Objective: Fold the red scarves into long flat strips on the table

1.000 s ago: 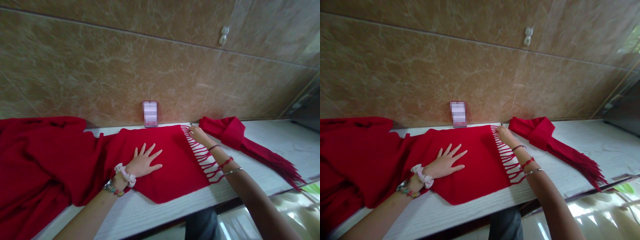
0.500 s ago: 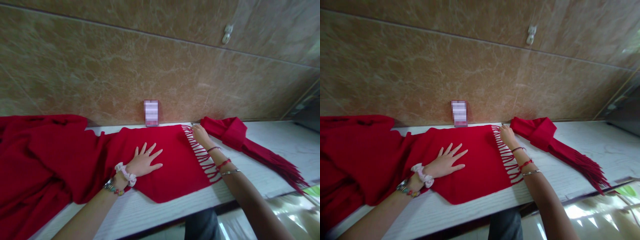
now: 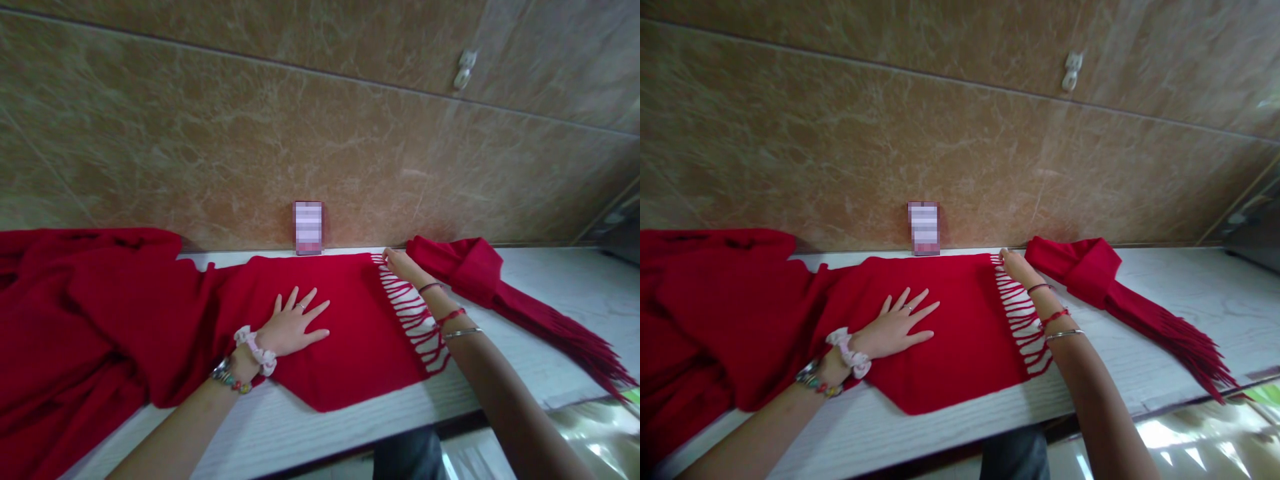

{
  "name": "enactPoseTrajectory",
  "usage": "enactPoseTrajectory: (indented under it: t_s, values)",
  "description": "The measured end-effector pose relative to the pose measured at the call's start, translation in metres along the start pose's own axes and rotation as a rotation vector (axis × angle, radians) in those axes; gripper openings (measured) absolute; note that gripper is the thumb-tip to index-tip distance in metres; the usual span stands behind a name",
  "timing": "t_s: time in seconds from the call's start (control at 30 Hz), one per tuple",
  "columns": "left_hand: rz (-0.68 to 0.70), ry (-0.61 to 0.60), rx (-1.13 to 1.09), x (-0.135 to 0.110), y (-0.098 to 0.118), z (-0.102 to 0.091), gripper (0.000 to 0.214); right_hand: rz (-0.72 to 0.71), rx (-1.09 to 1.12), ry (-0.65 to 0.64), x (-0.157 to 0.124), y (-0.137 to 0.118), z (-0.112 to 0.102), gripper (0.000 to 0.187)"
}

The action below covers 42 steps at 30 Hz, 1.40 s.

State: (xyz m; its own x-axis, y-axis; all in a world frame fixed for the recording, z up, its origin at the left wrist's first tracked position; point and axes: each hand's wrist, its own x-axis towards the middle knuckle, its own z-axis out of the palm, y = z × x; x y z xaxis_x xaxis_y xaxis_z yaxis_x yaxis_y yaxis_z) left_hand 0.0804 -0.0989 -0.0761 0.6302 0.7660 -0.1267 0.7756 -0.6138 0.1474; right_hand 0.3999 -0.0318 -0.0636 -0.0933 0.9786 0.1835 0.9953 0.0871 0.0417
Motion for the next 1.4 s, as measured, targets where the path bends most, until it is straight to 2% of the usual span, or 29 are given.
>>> enactPoseTrajectory:
  t_s: [0.23, 0.37, 0.5, 0.57, 0.67, 0.77, 0.87, 1.0, 1.13, 1.23, 1.4]
  values:
    - [0.000, 0.006, -0.015, -0.001, 0.000, 0.002, 0.065, 0.051, -0.056, 0.001, -0.009, 0.008, -0.007, 0.027]
    - [-0.032, 0.025, -0.099, -0.002, -0.006, -0.010, 0.061, -0.017, -0.039, 0.041, -0.008, -0.001, -0.009, 0.034]
    - [-0.148, 0.119, -0.105, 0.018, -0.017, -0.030, 0.062, -0.112, -0.005, -0.017, -0.003, -0.015, 0.000, 0.031]
    - [-0.186, 0.090, -0.072, 0.033, -0.022, -0.033, 0.062, -0.097, -0.013, -0.048, -0.003, -0.017, 0.006, 0.027]
    - [-0.228, 0.008, -0.027, 0.048, -0.028, -0.024, 0.063, -0.005, -0.054, -0.056, -0.005, -0.009, 0.012, 0.030]
    - [-0.256, 0.035, 0.019, 0.047, -0.034, -0.010, 0.062, 0.085, -0.096, -0.056, -0.009, 0.007, 0.010, 0.034]
    - [-0.255, 0.057, 0.026, 0.037, -0.037, -0.004, 0.062, 0.123, -0.112, -0.053, -0.009, 0.014, 0.003, 0.033]
    - [-0.254, 0.069, 0.032, 0.031, -0.037, -0.007, 0.061, 0.030, -0.081, -0.016, 0.005, -0.004, -0.005, 0.033]
    - [-0.258, 0.065, 0.031, 0.031, -0.036, -0.008, 0.061, -0.055, -0.048, -0.029, 0.025, -0.030, 0.003, 0.030]
    - [-0.257, 0.070, 0.029, 0.031, -0.036, -0.007, 0.060, 0.031, -0.062, -0.049, 0.029, -0.030, 0.013, 0.027]
    - [-0.259, 0.070, 0.018, 0.029, -0.035, -0.008, 0.061, 0.214, -0.108, -0.014, 0.026, -0.006, 0.016, 0.031]
